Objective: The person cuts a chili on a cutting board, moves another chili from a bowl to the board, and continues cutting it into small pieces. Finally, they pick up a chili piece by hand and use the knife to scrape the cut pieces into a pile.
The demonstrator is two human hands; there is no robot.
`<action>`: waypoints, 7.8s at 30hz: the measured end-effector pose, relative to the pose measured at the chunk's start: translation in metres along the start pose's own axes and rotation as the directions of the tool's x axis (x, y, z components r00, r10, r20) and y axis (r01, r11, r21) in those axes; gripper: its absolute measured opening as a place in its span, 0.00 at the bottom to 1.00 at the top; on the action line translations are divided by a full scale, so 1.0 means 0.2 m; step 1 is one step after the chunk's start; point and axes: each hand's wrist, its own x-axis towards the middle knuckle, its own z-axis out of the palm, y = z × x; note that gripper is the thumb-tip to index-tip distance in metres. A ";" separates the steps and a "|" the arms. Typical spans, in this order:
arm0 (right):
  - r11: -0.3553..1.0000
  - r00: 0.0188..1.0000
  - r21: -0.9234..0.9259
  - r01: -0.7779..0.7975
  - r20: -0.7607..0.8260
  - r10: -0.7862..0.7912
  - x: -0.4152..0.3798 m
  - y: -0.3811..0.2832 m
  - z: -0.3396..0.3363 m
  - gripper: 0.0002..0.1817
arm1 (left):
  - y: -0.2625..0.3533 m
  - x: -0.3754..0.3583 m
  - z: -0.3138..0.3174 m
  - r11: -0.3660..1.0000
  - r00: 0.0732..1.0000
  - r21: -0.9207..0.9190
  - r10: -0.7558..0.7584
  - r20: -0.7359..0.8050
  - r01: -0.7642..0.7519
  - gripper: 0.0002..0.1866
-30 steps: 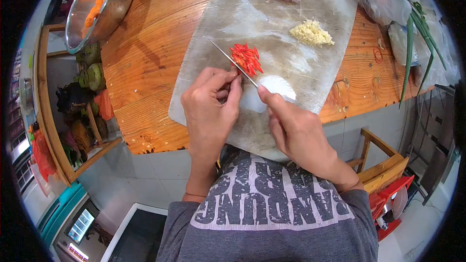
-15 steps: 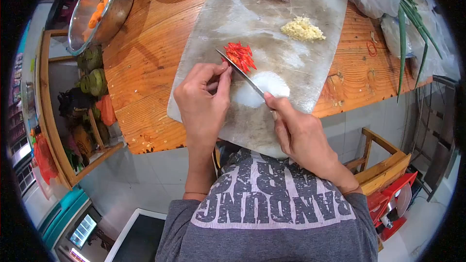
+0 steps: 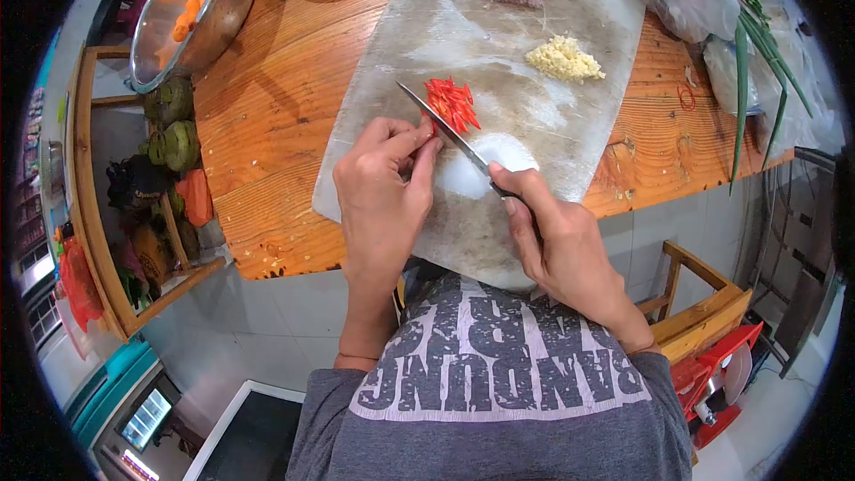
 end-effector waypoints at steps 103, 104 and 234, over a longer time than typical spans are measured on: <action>0.990 0.998 -0.132 0.050 0.035 -0.046 0.05 0.02 0.06 0.25 | -0.02 0.01 0.02 0.995 0.995 -0.100 -0.017 -0.098 0.007 0.06; 0.992 0.998 -0.112 0.053 0.023 -0.051 0.02 0.02 0.05 0.26 | -0.02 0.02 0.02 0.994 0.994 -0.106 -0.020 -0.111 0.008 0.06; 0.999 0.993 0.027 -0.040 0.114 0.036 -0.07 -0.01 -0.07 0.21 | 0.00 0.02 0.00 1.000 0.998 -0.011 0.028 -0.051 -0.028 0.03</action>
